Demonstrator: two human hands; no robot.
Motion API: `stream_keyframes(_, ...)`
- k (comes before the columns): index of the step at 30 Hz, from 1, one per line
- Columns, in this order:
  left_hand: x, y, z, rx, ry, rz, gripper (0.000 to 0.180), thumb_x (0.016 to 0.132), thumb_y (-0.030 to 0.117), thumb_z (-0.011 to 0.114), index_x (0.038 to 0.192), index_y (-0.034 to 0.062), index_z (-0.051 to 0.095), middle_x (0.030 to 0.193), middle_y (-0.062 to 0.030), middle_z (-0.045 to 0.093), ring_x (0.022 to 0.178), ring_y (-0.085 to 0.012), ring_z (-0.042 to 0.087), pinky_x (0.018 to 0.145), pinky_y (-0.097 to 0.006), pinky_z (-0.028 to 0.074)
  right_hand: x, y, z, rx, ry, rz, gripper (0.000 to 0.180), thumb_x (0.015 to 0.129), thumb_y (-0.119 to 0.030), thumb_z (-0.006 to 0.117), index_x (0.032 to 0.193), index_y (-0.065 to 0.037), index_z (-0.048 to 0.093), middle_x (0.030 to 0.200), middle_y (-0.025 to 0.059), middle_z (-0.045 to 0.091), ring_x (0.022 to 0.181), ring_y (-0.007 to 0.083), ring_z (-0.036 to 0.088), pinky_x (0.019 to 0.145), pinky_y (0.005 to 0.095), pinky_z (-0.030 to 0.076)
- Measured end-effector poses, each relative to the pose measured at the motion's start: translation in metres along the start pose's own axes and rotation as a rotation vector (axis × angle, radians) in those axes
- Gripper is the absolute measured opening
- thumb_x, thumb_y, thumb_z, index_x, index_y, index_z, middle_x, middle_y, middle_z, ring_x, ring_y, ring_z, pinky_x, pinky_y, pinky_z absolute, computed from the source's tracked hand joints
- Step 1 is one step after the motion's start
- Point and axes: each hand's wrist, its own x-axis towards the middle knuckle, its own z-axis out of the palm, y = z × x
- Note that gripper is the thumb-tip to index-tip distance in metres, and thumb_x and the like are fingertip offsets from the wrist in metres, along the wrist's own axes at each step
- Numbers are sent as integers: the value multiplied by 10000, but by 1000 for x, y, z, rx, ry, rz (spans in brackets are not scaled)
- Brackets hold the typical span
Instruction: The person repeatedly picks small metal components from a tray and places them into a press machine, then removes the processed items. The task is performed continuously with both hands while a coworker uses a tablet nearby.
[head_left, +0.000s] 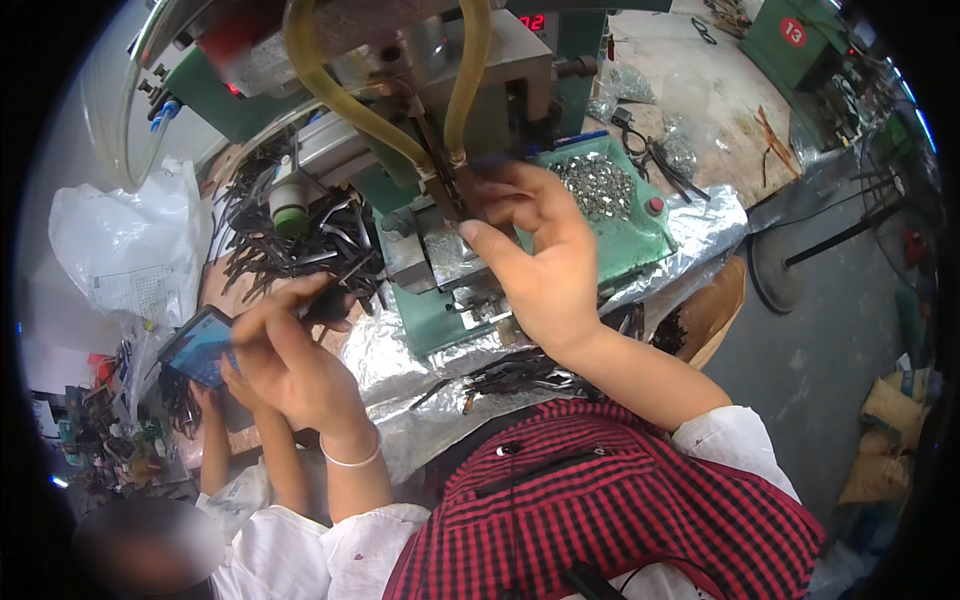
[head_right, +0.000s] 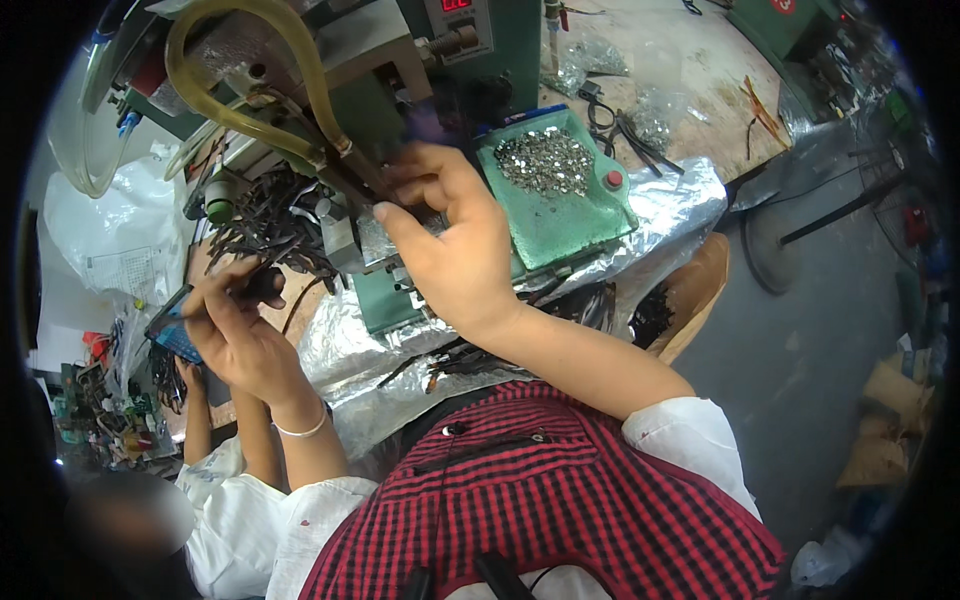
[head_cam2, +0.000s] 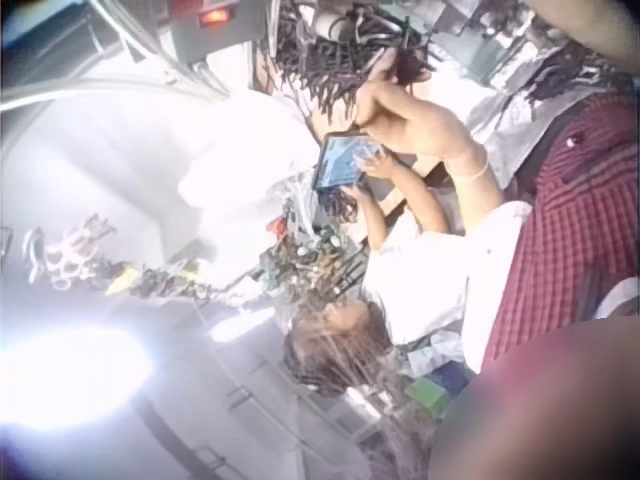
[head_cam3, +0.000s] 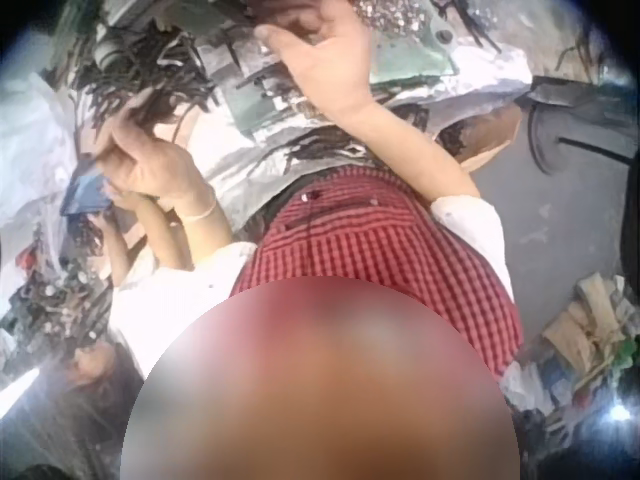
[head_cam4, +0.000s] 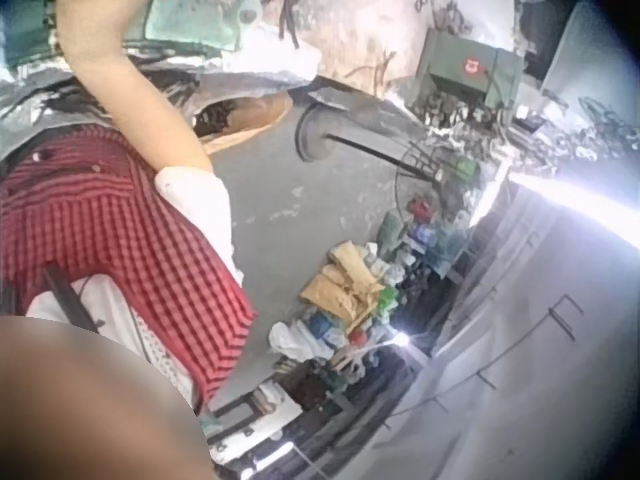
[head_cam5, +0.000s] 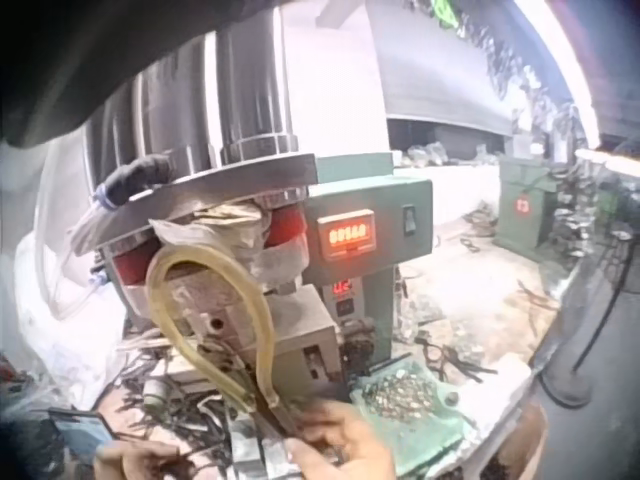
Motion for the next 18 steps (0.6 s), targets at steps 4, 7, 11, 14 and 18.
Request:
stream_keyframes(4,-23,15,23,386,-509,529,129,890,86,785,986,45,710,1019,-168,756,766,-234,708,643,-336,571,-21,-41,-11,-188,-154,46,669,866,41,713,1481,49,449,1361,118,616,1242,226,597,1107,360,430)
stream_keyframes(7,-30,8,51,475,-663,756,218,775,124,880,944,75,751,1046,-132,763,630,-151,635,529,-258,470,3,-35,-36,-331,-265,-2,580,882,-38,701,1428,6,512,1360,146,635,1235,253,640,1097,363,458)
stream_keyframes(11,-38,-9,58,469,-629,797,318,736,115,912,1009,98,749,994,-85,761,600,-142,615,488,-274,443,38,-15,-89,-392,83,56,546,894,5,703,1417,-32,552,1318,149,670,1252,250,631,1056,381,507)
stream_keyframes(14,-37,-15,63,428,-583,860,231,755,142,897,923,93,746,1000,-89,757,544,-90,536,469,-228,388,38,38,-159,-595,298,-100,469,901,-45,696,1358,-13,599,1245,171,701,1174,258,668,1020,370,514)
stream_keyframes(18,-38,-21,62,418,-575,852,242,749,145,906,927,97,750,1011,-94,759,532,-87,533,465,-226,380,-2,41,-160,-938,117,-2,225,869,-99,732,1087,-46,735,1093,70,728,1038,197,669,912,332,506)
